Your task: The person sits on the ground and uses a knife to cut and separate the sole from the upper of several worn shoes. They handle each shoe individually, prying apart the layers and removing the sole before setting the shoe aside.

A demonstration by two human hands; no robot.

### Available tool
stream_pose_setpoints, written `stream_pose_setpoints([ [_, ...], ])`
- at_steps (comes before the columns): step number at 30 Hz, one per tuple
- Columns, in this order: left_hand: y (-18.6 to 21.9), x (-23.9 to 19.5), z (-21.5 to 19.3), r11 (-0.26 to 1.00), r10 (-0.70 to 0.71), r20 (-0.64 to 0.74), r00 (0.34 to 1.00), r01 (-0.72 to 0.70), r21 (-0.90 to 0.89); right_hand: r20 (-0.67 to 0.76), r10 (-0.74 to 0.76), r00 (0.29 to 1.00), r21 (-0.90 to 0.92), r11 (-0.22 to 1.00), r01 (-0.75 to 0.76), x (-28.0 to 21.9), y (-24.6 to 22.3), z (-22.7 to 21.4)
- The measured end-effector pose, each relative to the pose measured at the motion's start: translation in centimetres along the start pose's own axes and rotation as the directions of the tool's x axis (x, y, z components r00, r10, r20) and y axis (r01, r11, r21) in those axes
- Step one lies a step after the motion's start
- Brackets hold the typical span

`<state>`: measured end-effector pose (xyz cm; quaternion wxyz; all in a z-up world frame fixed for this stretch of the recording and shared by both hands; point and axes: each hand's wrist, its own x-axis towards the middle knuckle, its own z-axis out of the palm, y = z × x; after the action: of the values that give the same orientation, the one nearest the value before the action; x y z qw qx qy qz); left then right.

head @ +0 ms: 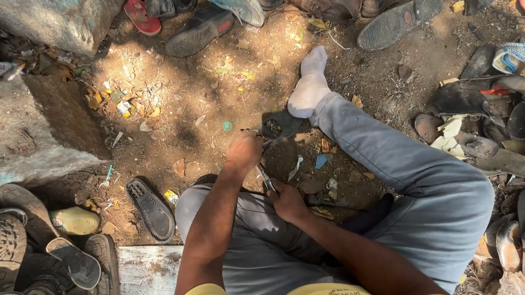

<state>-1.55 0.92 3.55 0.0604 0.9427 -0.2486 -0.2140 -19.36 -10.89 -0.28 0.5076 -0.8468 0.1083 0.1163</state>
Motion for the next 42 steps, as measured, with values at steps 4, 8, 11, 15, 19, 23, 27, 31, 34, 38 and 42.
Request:
stream_pose_setpoints([
  [4, 2.2, 3.8, 7.2, 0.947, 0.12, -0.251, 0.961, -0.035, 0.32, -0.036, 0.124, 0.992, -0.056, 0.99, -0.126, -1.1, 2.0, -0.1],
  [8, 8.8, 3.5, 9.1, 0.992, -0.103, -0.512, 0.853, 0.05, -0.116, -0.066, 0.317, 0.946, -0.171, 0.931, -0.324, -1.0, 2.8, -2.5],
  [11, 10.0, 3.3, 7.8, 0.972, -0.155, -0.497, 0.853, 0.043, -0.23, -0.198, 0.019, 0.98, -0.094, 0.995, -0.038, -1.8, 3.7, -4.7],
  [15, 9.0, 3.5, 7.7, 0.976, -0.093, -0.507, 0.857, -0.021, -0.216, -0.122, 0.161, 0.979, -0.114, 0.978, -0.175, 0.3, 4.3, -5.3],
  [19, 8.3, 4.7, 9.0, 0.943, -0.155, -0.635, 0.757, -0.079, -0.323, -0.125, 0.084, 0.989, -0.195, 0.975, -0.107, 3.9, 5.3, -5.4],
  [23, 6.3, 5.0, 9.3, 0.8, -0.261, -0.599, 0.757, -0.177, -0.573, -0.15, -0.107, 0.983, -0.115, 0.989, 0.09, 5.3, 2.7, -5.8],
  [27, 5.0, 3.7, 8.0, 0.523, -0.305, -0.507, 0.806, -0.304, -0.797, -0.122, 0.019, 0.992, -0.19, 0.981, -0.042, 1.5, 0.6, -4.9],
  [31, 5.1, 2.3, 7.4, 0.402, -0.35, -0.322, 0.88, -0.17, -0.9, -0.211, -0.275, 0.938, -0.279, 0.937, 0.211, -0.9, 2.0, -4.3],
  [34, 5.0, 2.3, 6.9, 0.374, -0.325, -0.332, 0.886, -0.202, -0.905, -0.16, -0.002, 0.987, -0.214, 0.976, -0.032, 1.7, 1.0, -4.4],
  [38, 6.2, 1.8, 6.4, 0.141, -0.34, -0.262, 0.903, -0.227, -0.964, -0.16, 0.188, 0.969, -0.148, 0.966, -0.212, 3.3, -0.4, -3.9],
  [42, 7.3, 1.4, 6.0, 0.018, -0.373, -0.274, 0.886, -0.289, -0.957, -0.306, -0.261, 0.916, -0.251, 0.95, 0.187, -1.1, 1.2, -3.6],
])
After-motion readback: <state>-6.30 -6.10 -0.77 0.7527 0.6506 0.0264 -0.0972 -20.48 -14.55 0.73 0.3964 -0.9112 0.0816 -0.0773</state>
